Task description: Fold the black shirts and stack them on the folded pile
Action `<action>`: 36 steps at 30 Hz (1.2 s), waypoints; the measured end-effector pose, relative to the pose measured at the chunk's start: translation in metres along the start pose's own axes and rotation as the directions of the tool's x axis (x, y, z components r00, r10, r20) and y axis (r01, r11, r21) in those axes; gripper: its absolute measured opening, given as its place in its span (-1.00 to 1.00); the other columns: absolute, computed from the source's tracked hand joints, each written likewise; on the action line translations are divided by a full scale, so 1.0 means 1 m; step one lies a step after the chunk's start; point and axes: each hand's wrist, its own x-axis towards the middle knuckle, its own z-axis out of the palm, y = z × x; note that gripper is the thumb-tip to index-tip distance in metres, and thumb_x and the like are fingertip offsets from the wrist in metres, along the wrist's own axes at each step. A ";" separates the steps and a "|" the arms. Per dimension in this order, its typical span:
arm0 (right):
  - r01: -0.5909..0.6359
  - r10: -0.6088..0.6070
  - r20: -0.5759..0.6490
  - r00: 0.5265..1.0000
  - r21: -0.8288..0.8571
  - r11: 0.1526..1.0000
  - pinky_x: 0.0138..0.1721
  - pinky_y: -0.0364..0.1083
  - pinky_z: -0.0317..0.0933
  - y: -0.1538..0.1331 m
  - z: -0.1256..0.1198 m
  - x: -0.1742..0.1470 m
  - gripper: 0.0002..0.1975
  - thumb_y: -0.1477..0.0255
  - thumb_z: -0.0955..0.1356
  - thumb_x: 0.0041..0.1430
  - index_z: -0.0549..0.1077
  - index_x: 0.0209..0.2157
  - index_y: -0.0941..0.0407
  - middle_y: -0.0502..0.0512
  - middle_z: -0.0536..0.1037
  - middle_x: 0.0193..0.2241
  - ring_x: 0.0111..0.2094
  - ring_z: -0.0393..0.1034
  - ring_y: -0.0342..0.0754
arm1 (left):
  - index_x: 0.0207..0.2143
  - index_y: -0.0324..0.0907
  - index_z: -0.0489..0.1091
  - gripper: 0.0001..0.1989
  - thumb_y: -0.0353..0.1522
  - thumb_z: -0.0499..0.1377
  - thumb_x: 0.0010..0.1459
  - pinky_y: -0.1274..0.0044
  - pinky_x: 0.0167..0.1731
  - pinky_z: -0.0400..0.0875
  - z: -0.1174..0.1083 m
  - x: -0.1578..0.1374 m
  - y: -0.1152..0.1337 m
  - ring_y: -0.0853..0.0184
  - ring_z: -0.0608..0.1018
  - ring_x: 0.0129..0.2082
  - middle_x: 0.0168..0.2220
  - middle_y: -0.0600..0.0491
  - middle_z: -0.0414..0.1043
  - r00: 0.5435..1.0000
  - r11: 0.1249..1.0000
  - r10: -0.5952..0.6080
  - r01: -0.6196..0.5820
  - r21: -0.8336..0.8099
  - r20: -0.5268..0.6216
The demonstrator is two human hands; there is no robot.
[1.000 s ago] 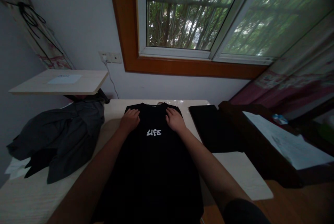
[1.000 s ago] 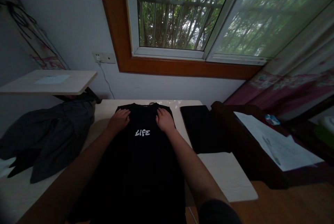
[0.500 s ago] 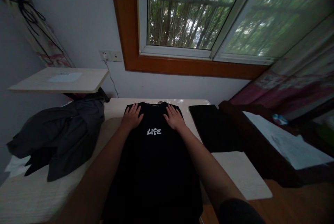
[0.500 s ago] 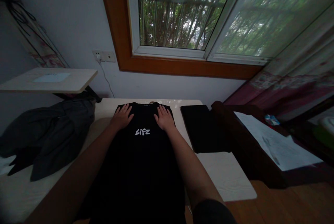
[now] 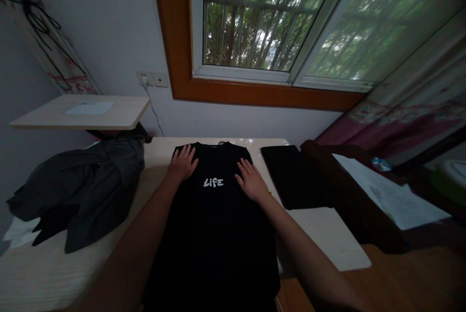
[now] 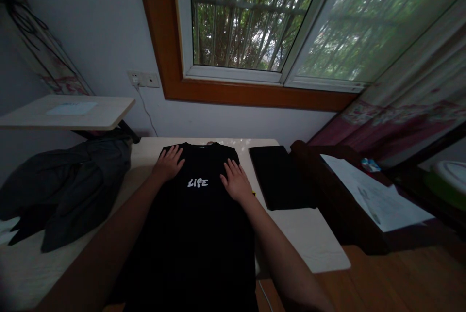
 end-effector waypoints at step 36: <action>-0.123 0.123 -0.006 0.992 -0.035 0.992 0.37 0.17 -0.10 0.025 -0.011 -0.037 -0.48 0.29 0.13 0.45 0.22 0.33 0.19 0.21 0.24 0.35 0.39 0.01 0.11 | 0.36 -0.03 0.18 -0.45 -0.36 -0.07 0.33 -0.07 0.27 0.05 -0.042 -0.133 -0.045 -0.05 0.08 0.41 0.41 -0.02 0.07 0.996 0.987 -0.091 0.093 0.129 -0.021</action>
